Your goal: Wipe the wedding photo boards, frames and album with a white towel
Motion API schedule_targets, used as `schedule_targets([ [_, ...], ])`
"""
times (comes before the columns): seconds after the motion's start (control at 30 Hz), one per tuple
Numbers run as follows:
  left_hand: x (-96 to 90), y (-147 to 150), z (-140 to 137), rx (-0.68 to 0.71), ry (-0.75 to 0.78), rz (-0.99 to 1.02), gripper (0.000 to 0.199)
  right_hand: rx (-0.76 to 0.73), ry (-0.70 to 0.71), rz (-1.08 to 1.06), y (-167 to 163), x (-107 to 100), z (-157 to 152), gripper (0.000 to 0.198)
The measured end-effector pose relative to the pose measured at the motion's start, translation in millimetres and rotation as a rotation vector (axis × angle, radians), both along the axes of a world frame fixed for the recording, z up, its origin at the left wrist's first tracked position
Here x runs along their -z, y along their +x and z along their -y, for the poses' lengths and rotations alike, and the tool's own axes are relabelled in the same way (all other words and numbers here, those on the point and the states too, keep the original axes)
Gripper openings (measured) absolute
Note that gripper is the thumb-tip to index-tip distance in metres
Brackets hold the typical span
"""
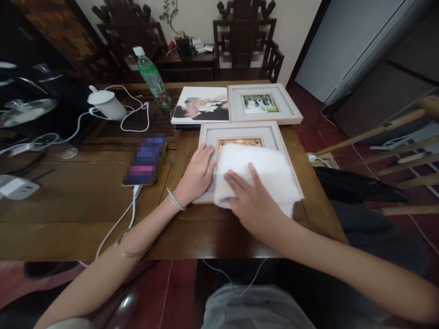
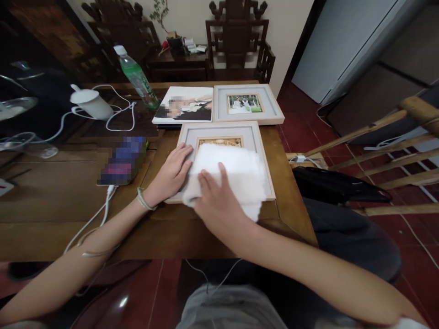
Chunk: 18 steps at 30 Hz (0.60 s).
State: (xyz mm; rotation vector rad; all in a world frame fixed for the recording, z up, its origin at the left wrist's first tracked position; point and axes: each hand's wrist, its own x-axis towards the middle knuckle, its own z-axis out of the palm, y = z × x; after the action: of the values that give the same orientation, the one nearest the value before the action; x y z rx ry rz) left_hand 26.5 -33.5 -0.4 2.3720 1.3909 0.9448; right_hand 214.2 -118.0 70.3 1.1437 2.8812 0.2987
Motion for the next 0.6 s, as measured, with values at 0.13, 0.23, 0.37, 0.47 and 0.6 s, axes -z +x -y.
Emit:
schedule_targets([
  [0.13,-0.6,-1,0,0.019,0.022,-0.041,0.045,0.119,0.057,0.031,63,-5,11,0.026],
  [0.23,-1.9,-1,0,0.04,0.018,-0.07,0.044,0.201,0.06,0.076,97,-11,15,0.026],
  [0.37,-3.2,-2,-1,0.059,0.018,-0.086,0.043,0.24,0.052,0.102,106,-11,0,0.03],
  [0.47,-3.5,-2,-1,0.056,0.016,-0.088,0.044,0.268,0.069,0.132,103,-7,-29,0.035],
  [0.6,-2.9,-2,0,0.055,0.017,-0.065,0.043,0.26,0.088,0.126,106,-1,-78,0.042],
])
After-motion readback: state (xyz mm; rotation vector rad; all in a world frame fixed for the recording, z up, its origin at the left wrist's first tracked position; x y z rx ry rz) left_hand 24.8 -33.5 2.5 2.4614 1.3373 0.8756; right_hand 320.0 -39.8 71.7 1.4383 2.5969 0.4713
